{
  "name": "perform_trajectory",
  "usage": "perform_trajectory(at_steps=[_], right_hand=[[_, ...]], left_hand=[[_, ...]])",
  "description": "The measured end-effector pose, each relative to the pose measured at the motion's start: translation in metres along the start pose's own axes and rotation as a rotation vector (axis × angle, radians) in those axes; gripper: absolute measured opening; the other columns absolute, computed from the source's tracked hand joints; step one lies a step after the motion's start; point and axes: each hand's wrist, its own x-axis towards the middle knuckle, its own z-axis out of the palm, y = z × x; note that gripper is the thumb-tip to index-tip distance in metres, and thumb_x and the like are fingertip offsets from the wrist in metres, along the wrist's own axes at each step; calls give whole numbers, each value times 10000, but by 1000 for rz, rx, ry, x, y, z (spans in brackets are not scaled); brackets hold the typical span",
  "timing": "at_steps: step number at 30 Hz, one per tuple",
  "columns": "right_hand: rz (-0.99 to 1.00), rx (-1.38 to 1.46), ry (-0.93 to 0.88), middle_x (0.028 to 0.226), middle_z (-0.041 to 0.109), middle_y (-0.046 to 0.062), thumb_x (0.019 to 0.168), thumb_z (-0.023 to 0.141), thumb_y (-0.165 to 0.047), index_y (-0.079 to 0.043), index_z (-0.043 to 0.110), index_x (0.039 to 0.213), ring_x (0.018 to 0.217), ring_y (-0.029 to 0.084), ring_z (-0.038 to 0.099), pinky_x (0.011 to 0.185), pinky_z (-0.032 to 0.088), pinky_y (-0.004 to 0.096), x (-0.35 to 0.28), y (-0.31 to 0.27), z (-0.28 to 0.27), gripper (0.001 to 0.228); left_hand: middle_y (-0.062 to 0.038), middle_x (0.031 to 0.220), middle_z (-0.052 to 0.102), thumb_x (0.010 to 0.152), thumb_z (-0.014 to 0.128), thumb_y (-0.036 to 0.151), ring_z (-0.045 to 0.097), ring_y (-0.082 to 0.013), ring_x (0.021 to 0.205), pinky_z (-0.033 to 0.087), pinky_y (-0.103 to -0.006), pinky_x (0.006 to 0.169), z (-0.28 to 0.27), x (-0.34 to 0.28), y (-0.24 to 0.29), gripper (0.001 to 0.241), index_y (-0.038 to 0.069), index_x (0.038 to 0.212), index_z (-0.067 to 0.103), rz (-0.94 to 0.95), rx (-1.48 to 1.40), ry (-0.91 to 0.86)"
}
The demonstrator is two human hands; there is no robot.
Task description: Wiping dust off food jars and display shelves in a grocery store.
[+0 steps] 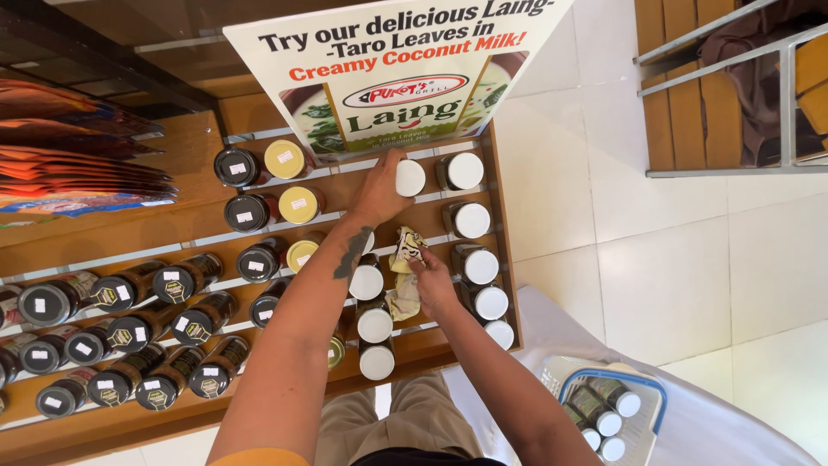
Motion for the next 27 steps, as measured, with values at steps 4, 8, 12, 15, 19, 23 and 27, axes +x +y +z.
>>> perform_trajectory(at_steps=[4,8,12,15,19,23,27], right_hand=[[-13,-26,0,1165,693,113,1003,587,-106,-62,498,1496,946,193,669,795,577,356,2,4,-4,503],[-13,13,-15,1165,693,99,993,575,-92,-69,504,1480,954,194,677,804,584,363,-1,8,-7,493],[-58,-15,-34,1189,690,100,1010,584,-88,-26,528,1451,992,193,672,830,583,354,-4,13,-17,449],[-29,6,-40,1172,685,98,997,563,-90,-42,523,1436,982,208,674,817,592,369,-20,8,-17,444],[2,-21,3,1173,690,88,1006,569,-90,-60,527,1421,985,193,676,817,583,355,-37,2,-16,418],[-36,-53,-53,1146,683,95,1014,538,-80,-31,563,1376,956,200,674,789,583,368,-55,0,-9,366],[-68,-38,-53,1158,679,73,1020,536,-73,-42,567,1369,970,183,673,806,580,356,-68,-7,-3,352]], left_hand=[[-142,1331,611,670,902,135,603,-395,1218,526,-484,964,-3,-2,0,787,156,1311,446,34,-25,10],[-172,1413,508,607,935,108,539,-418,1266,491,-484,1003,-9,-8,-1,890,113,1331,418,93,-50,39],[-219,1443,470,613,914,76,502,-436,1315,480,-465,1058,-19,-26,-7,905,58,1366,413,191,-93,149],[-209,1468,484,696,884,93,505,-443,1337,477,-469,1070,-36,-63,-6,822,34,1378,429,170,-62,174],[-230,1480,462,744,876,136,501,-451,1329,465,-476,1079,-46,-120,-3,841,22,1449,431,116,2,138],[-274,1506,395,716,896,200,498,-463,1301,489,-467,1024,-30,-141,-11,936,-24,1458,371,6,84,122],[-302,1453,384,647,945,228,498,-508,1255,499,-493,963,-5,-132,-27,1014,-20,1443,369,-28,195,208]])
